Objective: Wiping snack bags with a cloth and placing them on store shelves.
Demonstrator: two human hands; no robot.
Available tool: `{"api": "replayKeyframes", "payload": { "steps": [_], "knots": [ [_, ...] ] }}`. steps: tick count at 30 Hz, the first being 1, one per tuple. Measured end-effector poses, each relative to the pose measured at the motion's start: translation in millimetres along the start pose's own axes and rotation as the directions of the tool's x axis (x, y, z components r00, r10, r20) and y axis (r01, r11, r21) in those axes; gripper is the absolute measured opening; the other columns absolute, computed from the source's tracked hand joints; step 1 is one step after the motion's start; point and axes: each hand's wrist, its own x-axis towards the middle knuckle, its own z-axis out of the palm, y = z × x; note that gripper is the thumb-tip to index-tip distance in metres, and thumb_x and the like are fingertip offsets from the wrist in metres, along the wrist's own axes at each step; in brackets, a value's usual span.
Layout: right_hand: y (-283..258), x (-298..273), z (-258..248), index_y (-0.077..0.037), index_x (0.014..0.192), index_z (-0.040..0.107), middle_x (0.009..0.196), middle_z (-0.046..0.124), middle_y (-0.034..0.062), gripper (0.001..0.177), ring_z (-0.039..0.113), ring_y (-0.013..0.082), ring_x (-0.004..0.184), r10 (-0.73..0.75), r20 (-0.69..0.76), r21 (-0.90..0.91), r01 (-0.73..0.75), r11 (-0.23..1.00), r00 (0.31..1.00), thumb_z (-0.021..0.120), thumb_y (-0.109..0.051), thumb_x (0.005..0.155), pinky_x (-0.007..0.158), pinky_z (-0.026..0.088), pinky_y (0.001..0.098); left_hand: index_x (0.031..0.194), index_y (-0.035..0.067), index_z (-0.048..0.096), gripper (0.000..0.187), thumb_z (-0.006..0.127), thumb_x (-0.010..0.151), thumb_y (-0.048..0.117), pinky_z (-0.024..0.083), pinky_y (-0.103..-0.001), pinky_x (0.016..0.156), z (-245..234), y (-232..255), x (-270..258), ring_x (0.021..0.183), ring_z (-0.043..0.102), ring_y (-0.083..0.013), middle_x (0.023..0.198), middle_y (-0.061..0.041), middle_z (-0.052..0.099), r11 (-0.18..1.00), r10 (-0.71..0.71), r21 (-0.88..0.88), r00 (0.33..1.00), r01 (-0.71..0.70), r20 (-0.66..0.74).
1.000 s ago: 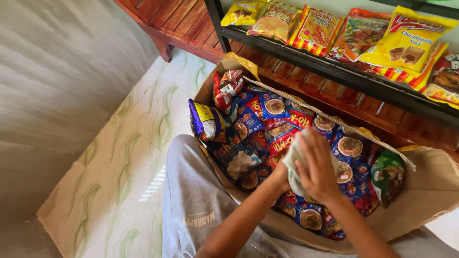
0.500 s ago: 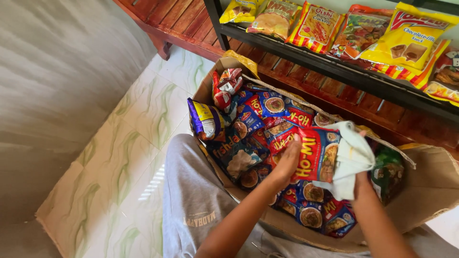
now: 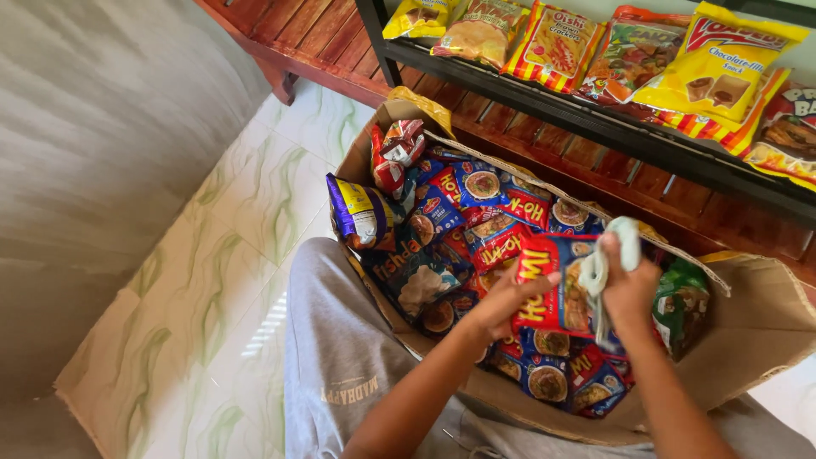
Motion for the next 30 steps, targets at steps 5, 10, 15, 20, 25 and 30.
{"api": "replayKeyframes", "payload": {
  "steps": [5,10,15,20,25,30],
  "knots": [
    [11,20,-12,-0.005,0.108,0.069,0.092,0.071,0.0086,0.052,0.071,0.0207,0.080,0.260,-0.124,0.243,-0.225,0.944,0.958,0.059,-0.055,0.108,0.073,0.062,0.0369,0.141,0.012,0.041,0.063,0.074,0.091,0.035,0.062,-0.049,0.084,-22,7,10,0.103,0.069,-0.0295,0.118,-0.013,0.067,0.999,0.030,-0.023,0.990,-0.034,-0.141],
    [0,0,11,-0.008,0.136,0.059,0.127,0.073,0.0102,0.089,0.069,0.0232,0.115,0.168,0.621,0.731,-0.643,0.227,0.765,0.067,-0.069,0.073,0.090,0.060,0.0402,0.159,-0.002,0.039,0.100,0.025,0.111,0.084,0.054,-0.054,0.094,-26,-35,31,0.116,0.063,-0.0387,0.125,-0.027,0.056,0.990,0.132,0.048,0.991,-0.134,0.029],
    [35,13,11,-0.008,0.143,0.056,0.120,0.066,0.0192,0.074,0.064,0.0343,0.113,0.509,0.460,0.268,-0.660,0.702,0.728,0.083,-0.034,0.079,0.093,0.056,0.0489,0.171,0.019,-0.003,0.092,0.039,0.106,0.069,0.020,-0.047,0.115,-10,-18,15,0.151,0.009,-0.0287,0.171,-0.018,0.006,0.769,0.206,0.610,0.978,-0.190,0.045],
    [18,13,-5,-0.004,0.135,0.059,0.117,0.071,0.0093,0.054,0.070,0.0210,0.099,0.261,0.441,0.687,-0.510,0.517,0.859,0.081,-0.018,0.088,0.081,0.060,0.0378,0.162,0.013,-0.002,0.113,0.078,0.083,0.024,0.046,-0.045,0.111,-25,-18,15,0.136,0.048,-0.0330,0.156,-0.023,0.035,0.867,0.334,0.385,0.942,-0.317,0.023],
    [33,15,2,-0.006,0.130,0.060,0.113,0.072,0.0081,0.047,0.072,0.0196,0.096,0.243,0.410,0.681,-0.472,0.560,0.879,0.079,-0.013,0.087,0.080,0.062,0.0360,0.159,-0.001,0.036,0.079,0.077,0.095,0.021,0.051,-0.040,0.108,-37,-35,15,0.130,0.058,-0.0269,0.144,-0.017,0.058,0.997,-0.067,0.036,0.993,0.064,0.101],
    [-11,21,-22,0.002,0.131,0.056,0.117,0.065,0.0158,0.051,0.066,0.0279,0.101,0.370,0.193,0.597,-0.408,0.691,0.909,0.082,-0.020,0.094,0.085,0.059,0.0447,0.140,0.001,0.050,0.056,0.075,0.094,0.020,0.062,-0.045,0.089,-51,-23,22,0.107,0.071,-0.0257,0.125,-0.016,0.068,0.981,0.045,0.185,0.998,-0.053,0.049]
  ]
}}
